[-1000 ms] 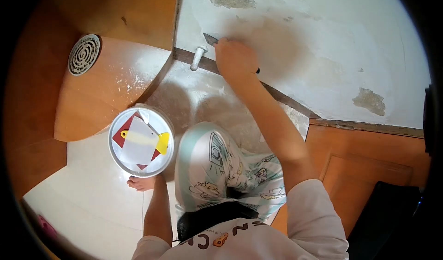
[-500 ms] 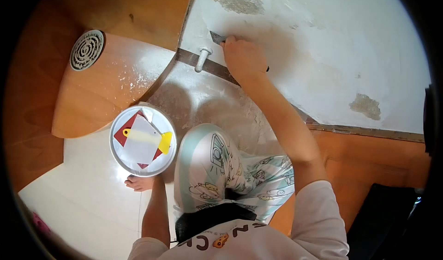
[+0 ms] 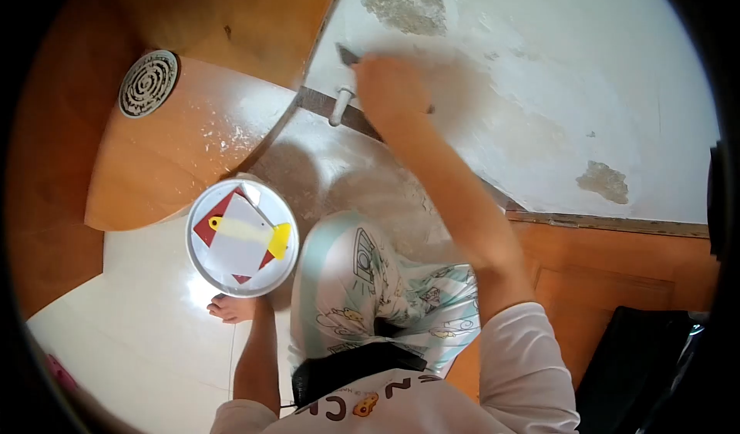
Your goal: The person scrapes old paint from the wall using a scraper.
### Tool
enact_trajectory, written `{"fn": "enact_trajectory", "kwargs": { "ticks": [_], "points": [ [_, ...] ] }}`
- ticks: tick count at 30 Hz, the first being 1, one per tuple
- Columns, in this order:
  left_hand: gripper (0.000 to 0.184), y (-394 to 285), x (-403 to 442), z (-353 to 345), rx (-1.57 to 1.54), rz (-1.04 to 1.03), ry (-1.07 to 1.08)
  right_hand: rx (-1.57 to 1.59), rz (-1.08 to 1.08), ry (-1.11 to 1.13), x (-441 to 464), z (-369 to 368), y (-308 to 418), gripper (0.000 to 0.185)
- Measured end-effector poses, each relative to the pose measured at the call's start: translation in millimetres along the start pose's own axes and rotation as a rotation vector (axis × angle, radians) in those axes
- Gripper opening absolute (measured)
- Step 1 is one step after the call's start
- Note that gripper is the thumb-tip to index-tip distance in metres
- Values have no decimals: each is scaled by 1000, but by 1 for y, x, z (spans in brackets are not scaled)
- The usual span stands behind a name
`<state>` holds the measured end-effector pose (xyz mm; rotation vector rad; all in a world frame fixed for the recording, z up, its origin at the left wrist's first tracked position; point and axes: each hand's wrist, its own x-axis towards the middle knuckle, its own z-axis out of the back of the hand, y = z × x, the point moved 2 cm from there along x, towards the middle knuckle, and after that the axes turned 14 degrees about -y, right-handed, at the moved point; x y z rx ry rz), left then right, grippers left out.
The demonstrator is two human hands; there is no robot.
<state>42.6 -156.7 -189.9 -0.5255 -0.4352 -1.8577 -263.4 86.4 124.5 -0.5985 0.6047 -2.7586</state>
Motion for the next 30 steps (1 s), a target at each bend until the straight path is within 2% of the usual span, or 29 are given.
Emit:
{"fn": "enact_trajectory", "kwargs": {
  "ticks": [3, 9, 12, 15, 18, 21, 24, 27, 30],
  "points": [
    [38, 1, -2, -7, 28, 16, 0, 112, -150, 126, 4, 14, -19, 32],
    [31, -9, 12, 18, 30, -9, 26, 52, -96, 74, -6, 20, -26, 31],
    [52, 0, 1, 5, -36, -6, 17, 58, -98, 109, 1, 15, -22, 31],
    [51, 4, 2, 3, -19, -8, 22, 79, -133, 205, 4, 6, -18, 31],
    [48, -1, 4, 7, -25, -13, 42, 147, -116, 82, -11, 13, -32, 31],
    [47, -4, 5, 13, 17, 9, 65, 38, -20, 40, -7, 17, -20, 29],
    [51, 5, -2, -4, 34, -28, 7, 146, -123, 141, -8, -10, -13, 27],
    [53, -2, 5, 7, -42, 10, 36, 166, -115, 73, -15, -2, -27, 11],
    [49, -3, 7, 13, -74, 22, 61, 97, -201, 157, -1, 8, -5, 10]
  ]
}}
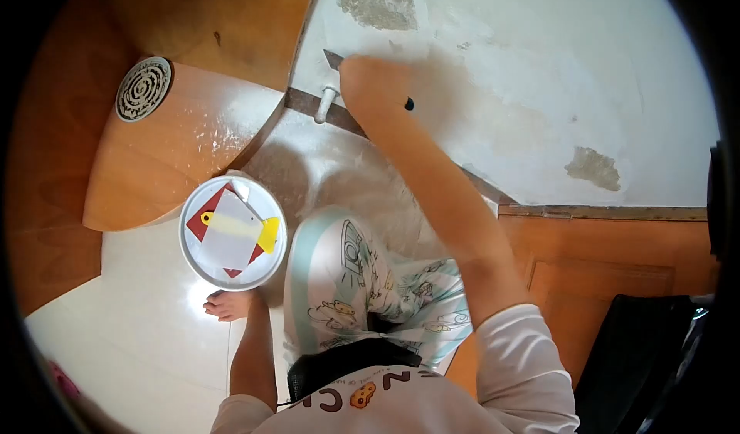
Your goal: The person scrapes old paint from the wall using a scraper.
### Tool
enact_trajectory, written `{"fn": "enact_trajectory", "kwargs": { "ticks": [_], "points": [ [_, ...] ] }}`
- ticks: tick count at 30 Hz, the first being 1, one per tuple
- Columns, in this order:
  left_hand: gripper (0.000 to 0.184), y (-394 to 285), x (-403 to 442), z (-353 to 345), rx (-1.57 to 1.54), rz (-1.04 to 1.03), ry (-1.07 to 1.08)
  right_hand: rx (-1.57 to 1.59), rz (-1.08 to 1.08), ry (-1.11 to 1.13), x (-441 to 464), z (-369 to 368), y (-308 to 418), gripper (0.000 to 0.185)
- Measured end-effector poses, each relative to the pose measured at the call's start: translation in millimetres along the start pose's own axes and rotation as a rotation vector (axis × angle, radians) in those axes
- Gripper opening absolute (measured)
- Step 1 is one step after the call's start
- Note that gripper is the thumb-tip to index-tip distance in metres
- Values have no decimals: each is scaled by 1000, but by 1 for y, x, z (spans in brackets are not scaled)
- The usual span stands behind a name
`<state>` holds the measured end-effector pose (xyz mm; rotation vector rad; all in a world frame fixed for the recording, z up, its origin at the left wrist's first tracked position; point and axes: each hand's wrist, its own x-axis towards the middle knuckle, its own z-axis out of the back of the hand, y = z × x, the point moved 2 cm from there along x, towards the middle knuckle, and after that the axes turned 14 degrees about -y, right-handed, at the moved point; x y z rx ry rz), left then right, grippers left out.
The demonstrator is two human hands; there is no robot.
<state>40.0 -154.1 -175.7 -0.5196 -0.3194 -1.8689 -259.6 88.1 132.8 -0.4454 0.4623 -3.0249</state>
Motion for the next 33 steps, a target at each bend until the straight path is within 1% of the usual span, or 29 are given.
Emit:
{"fn": "enact_trajectory", "kwargs": {
  "ticks": [2, 3, 6, 7, 9, 12, 14, 15, 18, 20, 21, 22, 23, 24, 26, 27, 30, 31, 32, 33],
  "points": [
    [46, 4, -4, -9, -5, 41, -13, 97, 77, -112, -7, -18, -8, 10],
    [42, 6, -5, -11, -27, 36, -23, 142, 113, -174, -10, -26, -12, 10],
    [37, -10, 3, 10, -19, 4, -49, 90, 145, -124, -8, -10, -18, 10],
    [35, -8, 2, 17, -1, -24, -56, 81, 111, -77, -5, -9, -13, 11],
    [37, -3, 4, 9, -3, -13, -72, 76, 21, 10, -1, -11, 4, 11],
    [39, -11, 4, 9, 1, 13, -59, 155, 91, -73, -7, -3, -14, 10],
    [37, -10, 1, 15, 12, 16, -27, 105, 75, -75, 0, 1, -8, 9],
    [38, -3, 1, 6, -11, 14, 19, 84, 62, -66, -1, 1, -5, 9],
    [40, -2, 0, 4, -17, 25, -26, 164, 69, -52, 0, -18, -4, 10],
    [41, -9, 3, 6, -29, 22, -57, 178, 86, -43, -6, -12, -17, 11],
    [40, -10, 3, 10, -13, 14, -46, 187, 111, -34, -6, -11, -19, 11],
    [39, -11, 2, 18, 7, 8, -31, 128, 112, 8, -1, -9, -12, 11],
    [41, -13, 7, 26, -41, 19, 60, 74, 99, 60, 2, -7, 0, 10],
    [43, -11, 8, 17, -45, 22, 16, 26, 77, 105, 4, -7, 7, 10],
    [45, 1, 0, 0, -40, 14, -22, 124, 104, 44, -8, -23, -3, 12],
    [51, 0, -2, -2, -24, 12, -51, 166, 122, -2, -7, -30, -10, 13],
    [49, -10, 3, 21, -5, -39, -10, 161, 2, 115, -4, -4, -12, 13],
    [45, -12, 6, 24, -14, -48, -6, 143, 21, 105, -3, -8, -8, 13],
    [46, -7, 8, 13, 18, -45, -60, 134, 29, 96, -1, -16, 0, 13],
    [46, -3, 5, 10, 22, -51, -65, 119, 45, 85, -2, -21, 4, 13]
  ]
}}
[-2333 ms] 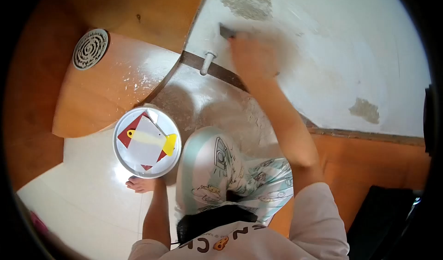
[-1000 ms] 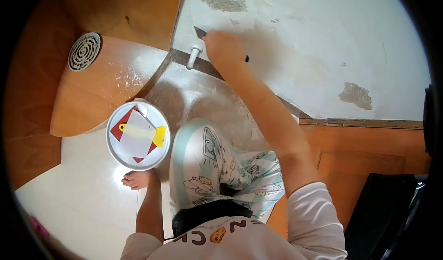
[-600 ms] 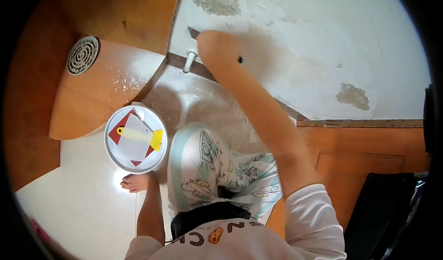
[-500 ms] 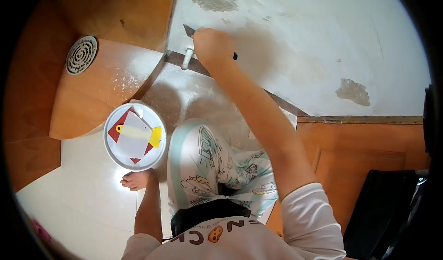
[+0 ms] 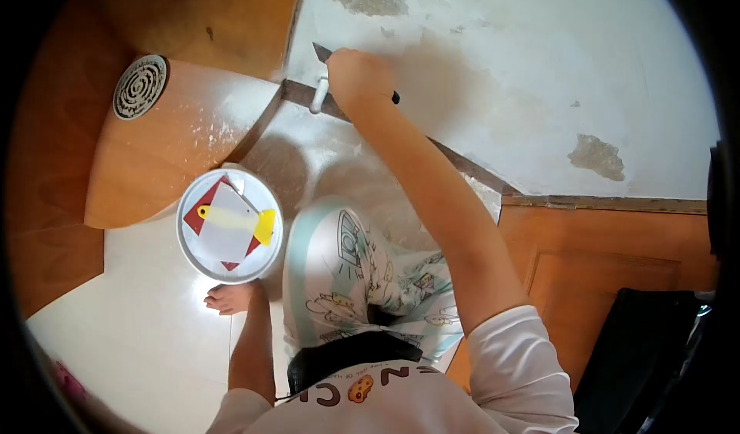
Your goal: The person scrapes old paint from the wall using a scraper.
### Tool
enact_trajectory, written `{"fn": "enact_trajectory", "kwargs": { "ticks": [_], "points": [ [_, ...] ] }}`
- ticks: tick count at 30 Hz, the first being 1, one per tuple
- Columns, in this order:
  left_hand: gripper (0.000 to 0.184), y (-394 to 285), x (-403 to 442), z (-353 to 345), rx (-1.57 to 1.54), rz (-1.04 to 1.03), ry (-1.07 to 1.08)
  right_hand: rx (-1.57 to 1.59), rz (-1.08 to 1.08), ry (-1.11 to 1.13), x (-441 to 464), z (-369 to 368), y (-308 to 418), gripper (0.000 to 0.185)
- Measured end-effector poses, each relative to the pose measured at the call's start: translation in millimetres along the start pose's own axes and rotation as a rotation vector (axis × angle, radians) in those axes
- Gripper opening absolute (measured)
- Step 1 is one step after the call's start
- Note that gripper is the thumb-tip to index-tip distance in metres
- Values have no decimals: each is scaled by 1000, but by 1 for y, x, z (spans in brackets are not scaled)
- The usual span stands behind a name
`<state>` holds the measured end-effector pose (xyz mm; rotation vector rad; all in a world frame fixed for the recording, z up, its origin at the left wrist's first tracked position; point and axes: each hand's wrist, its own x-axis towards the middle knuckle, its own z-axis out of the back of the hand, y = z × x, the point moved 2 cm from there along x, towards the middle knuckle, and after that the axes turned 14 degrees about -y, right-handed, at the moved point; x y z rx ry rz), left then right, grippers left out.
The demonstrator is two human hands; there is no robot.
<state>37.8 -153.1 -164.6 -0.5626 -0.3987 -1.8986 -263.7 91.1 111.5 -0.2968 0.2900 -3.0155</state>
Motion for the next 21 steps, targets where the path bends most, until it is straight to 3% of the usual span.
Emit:
{"fn": "enact_trajectory", "kwargs": {
  "ticks": [3, 6, 10, 12, 13, 16, 19, 21],
  "points": [
    [48, -3, -4, -8, -19, 22, -40, 23, 58, -51, -4, -3, -13, 11],
    [42, -7, 0, 9, -20, 21, 45, -68, -5, 35, 3, 10, 6, 11],
    [40, -6, -1, -6, -58, 25, 15, 25, 76, -86, 3, -6, -16, 12],
    [39, -4, -3, 3, -74, 33, 65, 84, 32, -110, 5, -18, -24, 12],
    [42, -4, 2, 13, -109, 36, 211, 24, 101, -48, 7, -18, -11, 13],
    [48, 0, -5, -4, -63, 21, 62, -24, 268, 85, 16, 11, 30, 11],
    [45, 2, -9, -8, -9, 4, 11, 55, 233, -107, 8, 2, 9, 11],
    [45, 6, -9, -13, -49, 29, 43, 36, 162, 70, 8, -10, 19, 12]
  ]
}}
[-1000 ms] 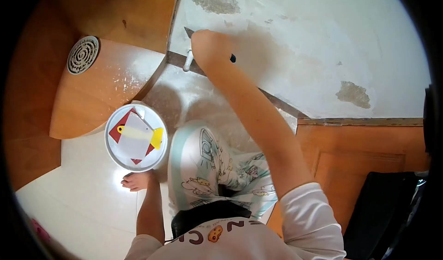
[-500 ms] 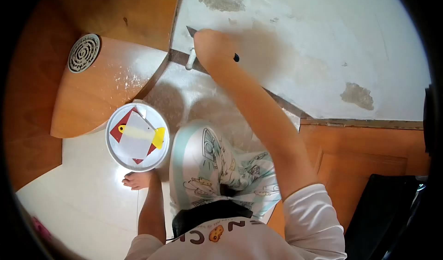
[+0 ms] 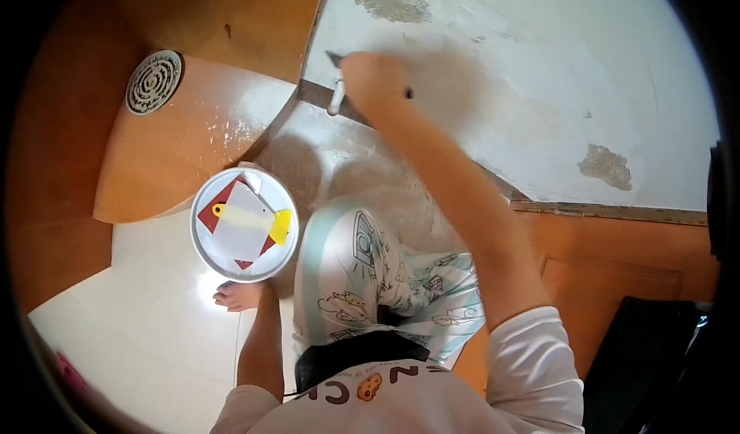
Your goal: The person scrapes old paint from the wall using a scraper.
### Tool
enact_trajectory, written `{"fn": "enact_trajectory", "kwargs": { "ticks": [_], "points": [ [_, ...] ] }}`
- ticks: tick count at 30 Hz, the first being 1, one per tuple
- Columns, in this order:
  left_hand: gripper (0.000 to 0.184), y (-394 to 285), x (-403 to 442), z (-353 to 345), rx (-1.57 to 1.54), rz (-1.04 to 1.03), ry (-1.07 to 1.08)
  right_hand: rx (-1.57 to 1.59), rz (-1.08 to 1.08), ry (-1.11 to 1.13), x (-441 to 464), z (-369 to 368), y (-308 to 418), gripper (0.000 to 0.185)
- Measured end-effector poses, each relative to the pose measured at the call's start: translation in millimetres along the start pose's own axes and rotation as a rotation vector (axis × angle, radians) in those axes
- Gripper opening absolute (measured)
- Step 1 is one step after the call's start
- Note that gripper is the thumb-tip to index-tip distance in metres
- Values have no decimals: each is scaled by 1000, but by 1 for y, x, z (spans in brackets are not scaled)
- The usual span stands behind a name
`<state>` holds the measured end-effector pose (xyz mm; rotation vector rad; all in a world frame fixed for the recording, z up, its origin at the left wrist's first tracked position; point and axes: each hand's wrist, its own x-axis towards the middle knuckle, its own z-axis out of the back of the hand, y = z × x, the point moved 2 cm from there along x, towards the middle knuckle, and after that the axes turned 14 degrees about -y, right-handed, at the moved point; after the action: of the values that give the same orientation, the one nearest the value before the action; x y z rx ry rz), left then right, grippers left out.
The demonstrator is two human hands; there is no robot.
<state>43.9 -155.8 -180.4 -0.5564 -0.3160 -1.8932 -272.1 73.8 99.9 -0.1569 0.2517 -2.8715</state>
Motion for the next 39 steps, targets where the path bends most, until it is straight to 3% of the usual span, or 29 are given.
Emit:
{"fn": "enact_trajectory", "kwargs": {
  "ticks": [4, 5, 7, 9, 11, 15, 20, 23, 25, 29, 32, 35, 38, 39],
  "points": [
    [46, -14, 5, 1, 10, -11, -38, 13, -115, -1, 2, -7, 22, 14],
    [46, -8, 3, -1, 34, -12, -34, -23, -36, -31, -7, -21, 13, 15],
    [46, 0, -1, -1, 79, -13, -8, 95, -160, -118, -42, -34, -14, 21],
    [46, -4, 1, 3, 72, 0, 24, -6, -203, -226, -87, -23, -37, 26],
    [46, -9, 5, 14, 30, 15, 60, -1, -354, -171, -122, -36, -64, 23],
    [49, -5, 3, 4, 71, 14, 72, -47, -306, -201, -156, -40, -73, 20],
    [64, -12, 4, 17, -6, 48, 166, -66, -208, -278, -118, 13, -67, 14],
    [58, -8, -1, 6, 8, 43, 82, -161, -251, -278, -75, -5, -77, 24],
    [58, -6, 1, -1, -7, 33, 55, -136, -220, -217, -73, -7, -72, 12],
    [58, -17, 4, 7, -60, 27, 41, -67, -192, -189, -79, -16, -76, 10],
    [59, -8, -2, 13, -23, 6, -1, 11, -153, -268, -65, -23, -74, 12],
    [62, -6, 2, 10, 2, -19, 9, -22, -85, -176, -42, -24, -40, 15],
    [62, -6, 0, 9, 24, -4, 21, 2, -168, -366, -67, -23, -54, 27],
    [62, -5, -2, 7, 31, -1, 33, -30, -222, -303, -76, -18, -64, 28]
  ]
}}
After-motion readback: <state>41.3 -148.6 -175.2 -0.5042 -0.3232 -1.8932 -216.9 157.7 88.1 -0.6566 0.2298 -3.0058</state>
